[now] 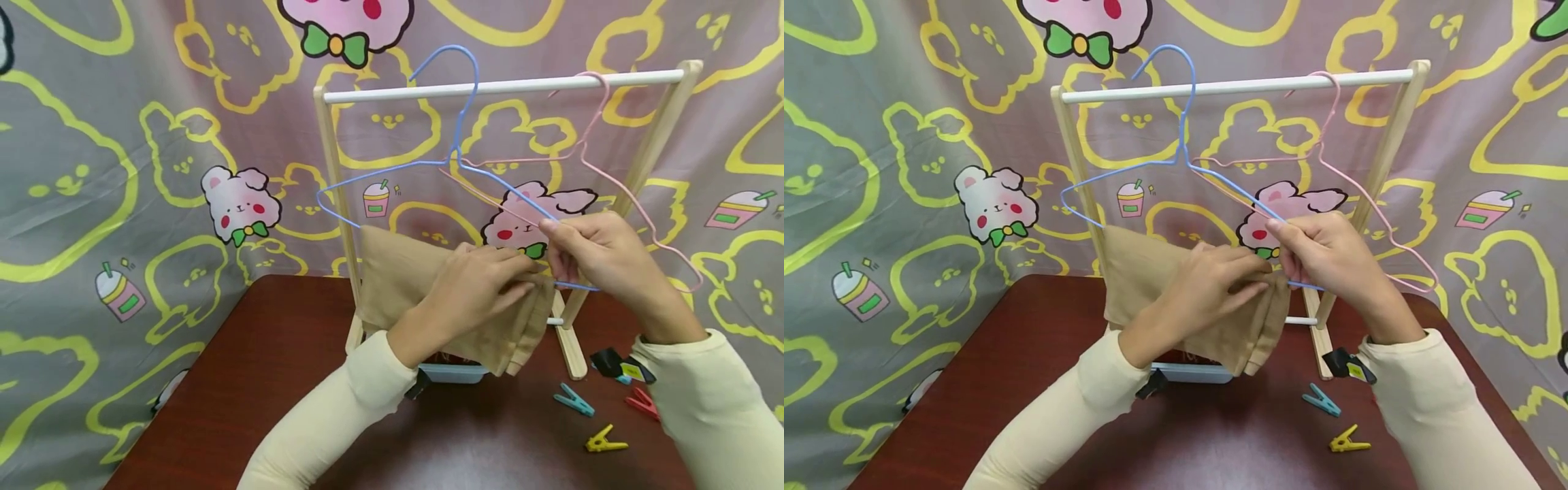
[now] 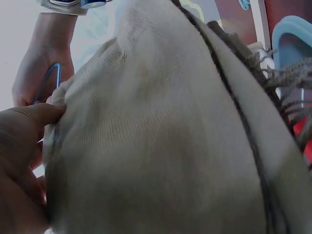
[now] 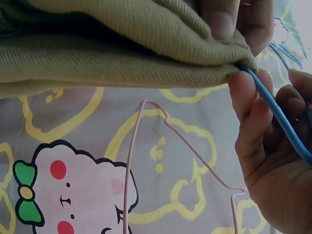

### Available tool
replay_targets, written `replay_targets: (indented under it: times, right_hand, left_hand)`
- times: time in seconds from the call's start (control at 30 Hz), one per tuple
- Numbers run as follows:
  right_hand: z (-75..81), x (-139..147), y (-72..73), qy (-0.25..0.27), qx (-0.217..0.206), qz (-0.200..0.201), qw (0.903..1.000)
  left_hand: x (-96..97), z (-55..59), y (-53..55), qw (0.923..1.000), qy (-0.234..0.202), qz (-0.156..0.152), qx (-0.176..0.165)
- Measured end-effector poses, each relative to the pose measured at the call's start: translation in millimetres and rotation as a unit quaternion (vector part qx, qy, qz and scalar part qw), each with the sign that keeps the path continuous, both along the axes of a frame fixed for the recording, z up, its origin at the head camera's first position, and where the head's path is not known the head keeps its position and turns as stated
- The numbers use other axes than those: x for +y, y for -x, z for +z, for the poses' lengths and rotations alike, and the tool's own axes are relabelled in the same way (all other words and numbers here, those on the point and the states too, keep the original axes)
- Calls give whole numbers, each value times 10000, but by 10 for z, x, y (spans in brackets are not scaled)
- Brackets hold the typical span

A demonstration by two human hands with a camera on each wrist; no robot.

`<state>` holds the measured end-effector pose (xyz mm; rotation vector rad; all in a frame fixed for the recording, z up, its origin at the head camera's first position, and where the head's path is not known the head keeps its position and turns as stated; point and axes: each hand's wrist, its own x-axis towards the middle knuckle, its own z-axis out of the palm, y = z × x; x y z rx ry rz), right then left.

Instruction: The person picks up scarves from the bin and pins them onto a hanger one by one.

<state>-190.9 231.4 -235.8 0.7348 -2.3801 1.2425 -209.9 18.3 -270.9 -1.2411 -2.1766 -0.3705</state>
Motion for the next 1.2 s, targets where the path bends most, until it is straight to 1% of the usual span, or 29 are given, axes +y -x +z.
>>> replay_targets:
  times: [0.07, 0.13, 0.27, 0.33, 0.4, 0.47, 0.53, 0.6, 0.7, 0.77, 0.83, 0.93, 1.0, 1.07, 1.13, 1.2]
  right_hand:
    - [-8, 14, 8, 25, -34, 3, 10000]
    - [-7, 44, 13, 76, -62, 36, 9999]
    - [21, 141, 14, 128, -59, 124, 9998]
    - [38, 200, 14, 73, -18, 173, 9998]
    - [48, 262, 17, 17, 55, 232, 9997]
    - [49, 321, 23, 4, 115, 325, 9994]
    - [41, 376, 36, 48, 192, 470, 9987]
    - [27, 423, 50, 138, 176, 622, 9978]
    - [7, 475, 79, 399, 99, 955, 9946]
    - [-1, 502, 82, 515, 42, 1034, 9933]
    - [2, 522, 76, 464, 37, 953, 9944]
    - [14, 552, 46, 176, 94, 592, 9980]
    - [22, 574, 27, -4, 106, 405, 9991]
    - [22, 594, 16, -44, 90, 349, 9993]
    - [19, 603, 16, -7, 76, 396, 9992]
    - [12, 597, 20, -4, 88, 428, 9990]
  left_hand:
    - [-43, -3, 17, 9999, 118, 35, 39]
    - [-128, 7, 49, 9995, 263, 115, 119]
    - [-408, 50, 144, 9969, 500, 457, 409]
    - [-563, 72, 195, 9954, 526, 642, 485]
    - [-702, 93, 240, 9940, 581, 805, 456]
    - [-817, 115, 278, 9931, 653, 924, 319]
    - [-905, 138, 306, 9925, 718, 983, 141]
    - [-973, 156, 330, 9924, 756, 973, 7]
    - [-1043, 176, 361, 9936, 718, 868, -65]
    - [-1070, 186, 376, 9948, 673, 761, -26]
    - [-1093, 191, 388, 9960, 614, 655, 9]
    - [-1121, 199, 393, 9969, 547, 560, -83]
    - [-1129, 203, 385, 9965, 551, 597, -210]
    - [-1113, 205, 365, 9955, 600, 679, -273]
    - [-1067, 191, 337, 9945, 694, 761, -177]
    - [-990, 160, 309, 9940, 754, 790, 32]
